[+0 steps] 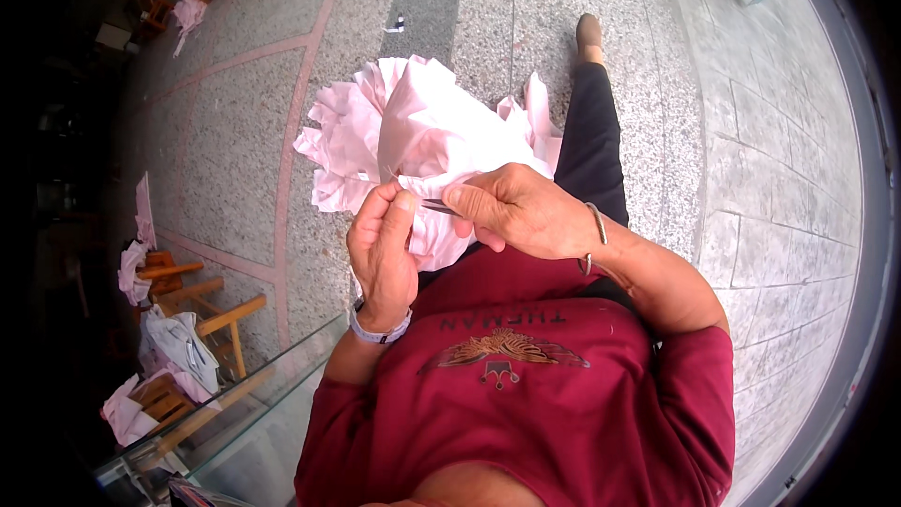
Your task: The person cuts along the edges of a pink fabric garment using scissors while holding it in their hands.
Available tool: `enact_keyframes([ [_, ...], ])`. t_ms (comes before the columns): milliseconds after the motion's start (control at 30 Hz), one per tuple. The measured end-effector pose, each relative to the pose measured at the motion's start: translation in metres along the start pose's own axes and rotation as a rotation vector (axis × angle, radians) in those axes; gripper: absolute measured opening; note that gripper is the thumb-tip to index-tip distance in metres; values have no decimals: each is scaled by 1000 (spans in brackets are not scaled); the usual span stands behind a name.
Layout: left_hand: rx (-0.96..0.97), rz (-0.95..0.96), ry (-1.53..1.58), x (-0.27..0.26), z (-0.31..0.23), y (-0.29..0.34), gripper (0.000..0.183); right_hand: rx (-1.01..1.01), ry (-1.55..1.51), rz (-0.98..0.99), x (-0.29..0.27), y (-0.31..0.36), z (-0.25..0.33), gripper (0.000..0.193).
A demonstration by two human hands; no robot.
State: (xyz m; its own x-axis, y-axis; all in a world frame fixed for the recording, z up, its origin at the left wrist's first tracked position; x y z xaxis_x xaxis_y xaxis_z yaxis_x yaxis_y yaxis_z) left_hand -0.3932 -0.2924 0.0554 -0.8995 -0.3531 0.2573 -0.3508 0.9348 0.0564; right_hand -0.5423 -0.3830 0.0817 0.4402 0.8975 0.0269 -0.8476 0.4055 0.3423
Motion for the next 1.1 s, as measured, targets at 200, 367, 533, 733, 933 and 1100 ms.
enact_keyframes([
  [200,1,4,-27,1,1,1,20,50,82,17,-2,0,3,51],
  [367,19,14,-37,-1,3,0,20,41,75,-16,-4,0,-6,52],
  [533,5,23,-44,0,1,1,20,31,98,-21,-3,0,1,58],
  [733,-22,39,-12,1,2,1,20,42,89,8,-2,0,5,57],
  [933,-94,87,137,3,2,2,16,15,22,20,0,-2,7,50],
  [1100,-64,96,86,1,7,3,14,-64,-111,45,3,-6,-4,38],
])
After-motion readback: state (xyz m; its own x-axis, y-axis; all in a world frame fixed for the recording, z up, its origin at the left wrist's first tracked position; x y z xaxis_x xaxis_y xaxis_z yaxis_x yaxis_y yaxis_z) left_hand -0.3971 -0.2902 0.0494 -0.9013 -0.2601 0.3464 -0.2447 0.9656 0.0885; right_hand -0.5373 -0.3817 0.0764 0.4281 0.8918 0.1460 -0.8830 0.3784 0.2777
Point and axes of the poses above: each hand's wrist, its own y-axis away from the middle knuckle, its own x-axis out of the palm, z = x × y, the point moved 4 cm from there along -y, towards the middle knuckle, and after that the axes turned 5 degrees about z, right-handed, at the moved point
